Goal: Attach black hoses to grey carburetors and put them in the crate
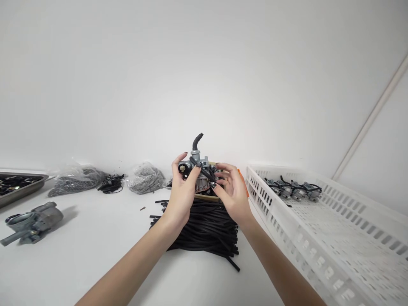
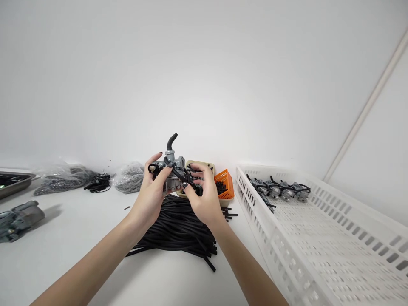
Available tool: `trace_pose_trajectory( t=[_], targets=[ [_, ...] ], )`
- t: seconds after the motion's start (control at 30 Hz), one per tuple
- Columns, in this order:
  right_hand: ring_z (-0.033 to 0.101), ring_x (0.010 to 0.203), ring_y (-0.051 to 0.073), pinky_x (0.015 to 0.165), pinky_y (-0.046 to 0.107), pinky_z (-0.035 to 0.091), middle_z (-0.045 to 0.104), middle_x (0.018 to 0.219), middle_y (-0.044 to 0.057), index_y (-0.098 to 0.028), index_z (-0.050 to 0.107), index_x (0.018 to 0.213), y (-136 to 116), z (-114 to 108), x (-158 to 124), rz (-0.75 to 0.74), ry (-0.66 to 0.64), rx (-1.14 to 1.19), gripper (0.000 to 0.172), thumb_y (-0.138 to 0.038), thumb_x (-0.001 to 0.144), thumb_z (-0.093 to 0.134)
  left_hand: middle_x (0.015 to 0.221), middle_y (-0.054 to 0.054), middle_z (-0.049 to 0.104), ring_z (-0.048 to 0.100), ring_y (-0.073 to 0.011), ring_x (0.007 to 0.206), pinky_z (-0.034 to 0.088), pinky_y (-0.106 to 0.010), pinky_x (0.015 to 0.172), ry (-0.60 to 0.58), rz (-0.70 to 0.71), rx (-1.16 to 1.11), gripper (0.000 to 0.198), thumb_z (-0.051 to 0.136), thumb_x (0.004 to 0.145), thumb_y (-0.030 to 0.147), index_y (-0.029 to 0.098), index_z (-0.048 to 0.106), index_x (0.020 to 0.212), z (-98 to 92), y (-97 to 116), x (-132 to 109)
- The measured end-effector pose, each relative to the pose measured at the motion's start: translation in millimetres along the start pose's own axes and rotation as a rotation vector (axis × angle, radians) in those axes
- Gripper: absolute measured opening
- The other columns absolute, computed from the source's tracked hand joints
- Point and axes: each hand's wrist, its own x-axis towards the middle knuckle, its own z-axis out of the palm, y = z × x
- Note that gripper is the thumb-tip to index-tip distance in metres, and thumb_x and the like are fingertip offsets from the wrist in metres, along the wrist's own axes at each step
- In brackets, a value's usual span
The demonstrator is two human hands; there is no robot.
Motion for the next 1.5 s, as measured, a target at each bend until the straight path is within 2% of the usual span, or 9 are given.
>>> trace_pose_trajectory(
  t=[0.17, 0.4, 0.53, 0.77, 0.9, 1.0, 1.2, 1.37, 1.5],
  targets=[
    [0.06, 0.125, 0.027, 0.103, 0.044, 0.051, 0.061, 0.138, 0.01, -0.026, 0.048, 0.138, -5.1, -3.0, 4.4, 0.263, -0.162, 0.324, 0.067, -0.043, 0.079, 0.073, 0.111, -0.003, 0.068, 0.069, -0.0189, 0.097, 0.054, -0.036, 0.091, -0.041, -0.044, 0.022, 0.054, 0.067, 0.086, 0.036, 0.036, 0.045, 0.135, 3.7, -5.9, -4.0],
    [0.068, 0.114, 0.03, 0.1, 0.048, 0.054, 0.074, 0.119, 0.01, -0.025, 0.059, 0.129, -7.4, -9.6, 7.7, 0.395, -0.116, 0.406, 0.064, -0.042, 0.072, 0.082, 0.113, -0.002, 0.068, 0.069, -0.0177, 0.092, 0.056, -0.036, 0.088, -0.069, -0.094, 0.043, 0.053, 0.067, 0.087, 0.039, 0.038, 0.045, 0.135, 3.1, -8.3, -3.5],
    [0.072, 0.106, 0.029, 0.094, 0.046, 0.057, 0.077, 0.108, 0.009, -0.023, 0.061, 0.124, -6.9, -11.3, 8.1, 0.379, -0.063, 0.354, 0.058, -0.043, 0.073, 0.081, 0.113, -0.005, 0.068, 0.071, -0.0188, 0.084, 0.06, -0.032, 0.071, -0.072, -0.149, 0.014, 0.056, 0.069, 0.083, 0.039, 0.035, 0.047, 0.135, 2.9, -7.7, -0.8],
    [0.072, 0.105, 0.023, 0.099, 0.043, 0.054, 0.076, 0.109, 0.007, -0.026, 0.061, 0.126, -22.3, -20.4, 9.1, 0.244, -0.172, 0.19, 0.049, -0.048, 0.084, 0.07, 0.099, -0.005, 0.073, 0.07, -0.0194, 0.073, 0.056, -0.026, 0.052, -0.029, -0.213, -0.128, 0.041, 0.063, 0.083, 0.043, 0.024, 0.064, 0.119, -4.0, -1.0, 15.0],
    [0.073, 0.095, 0.022, 0.092, 0.04, 0.057, 0.076, 0.093, 0.005, -0.024, 0.067, 0.113, -32.6, -25.4, 7.5, 0.143, -0.069, 0.083, 0.036, -0.049, 0.088, 0.064, 0.091, -0.013, 0.075, 0.072, -0.0254, 0.071, 0.06, -0.036, 0.059, -0.174, -0.397, -0.297, 0.053, 0.054, 0.086, 0.054, 0.014, 0.067, 0.12, -9.5, 5.2, 21.2],
    [0.069, 0.101, 0.021, 0.093, 0.038, 0.055, 0.074, 0.1, 0.006, -0.024, 0.069, 0.11, -36.6, -27.5, 5.4, 0.08, 0.033, -0.009, 0.03, -0.045, 0.089, 0.064, 0.084, -0.015, 0.075, 0.071, -0.0261, 0.062, 0.059, -0.038, 0.057, -0.296, -0.497, -0.317, 0.061, 0.05, 0.086, 0.061, 0.011, 0.068, 0.118, -10.8, 3.8, 19.1],
    [0.066, 0.108, 0.023, 0.093, 0.038, 0.055, 0.071, 0.115, 0.008, -0.025, 0.071, 0.109, -38.2, -26.7, 3.7, 0.013, -0.037, 0.005, 0.026, -0.04, 0.089, 0.065, 0.071, -0.014, 0.074, 0.071, -0.0306, 0.058, 0.057, -0.04, 0.051, -0.453, -0.629, -0.239, 0.065, 0.053, 0.084, 0.064, 0.012, 0.066, 0.12, -8.5, -3.8, 8.4],
    [0.066, 0.107, 0.023, 0.093, 0.038, 0.055, 0.071, 0.112, 0.007, -0.025, 0.072, 0.103, -38.4, -27.4, 6.3, 0.031, -0.109, 0.127, 0.023, -0.04, 0.086, 0.068, 0.084, -0.013, 0.076, 0.074, -0.0324, 0.077, 0.06, -0.041, 0.066, -0.471, -0.617, -0.279, 0.058, 0.062, 0.081, 0.059, 0.015, 0.065, 0.119, -4.7, -2.9, 5.4],
    [0.059, 0.12, 0.025, 0.101, 0.043, 0.05, 0.062, 0.128, 0.01, -0.027, 0.061, 0.127, -38.3, -29.1, 5.2, 0.093, -0.12, 0.095, 0.047, -0.048, 0.086, 0.067, 0.086, -0.01, 0.077, 0.074, -0.0287, 0.081, 0.059, -0.033, 0.066, -0.244, -0.369, -0.262, 0.051, 0.068, 0.076, 0.053, 0.015, 0.068, 0.11, 1.6, 0.6, 6.3]
  ],
)
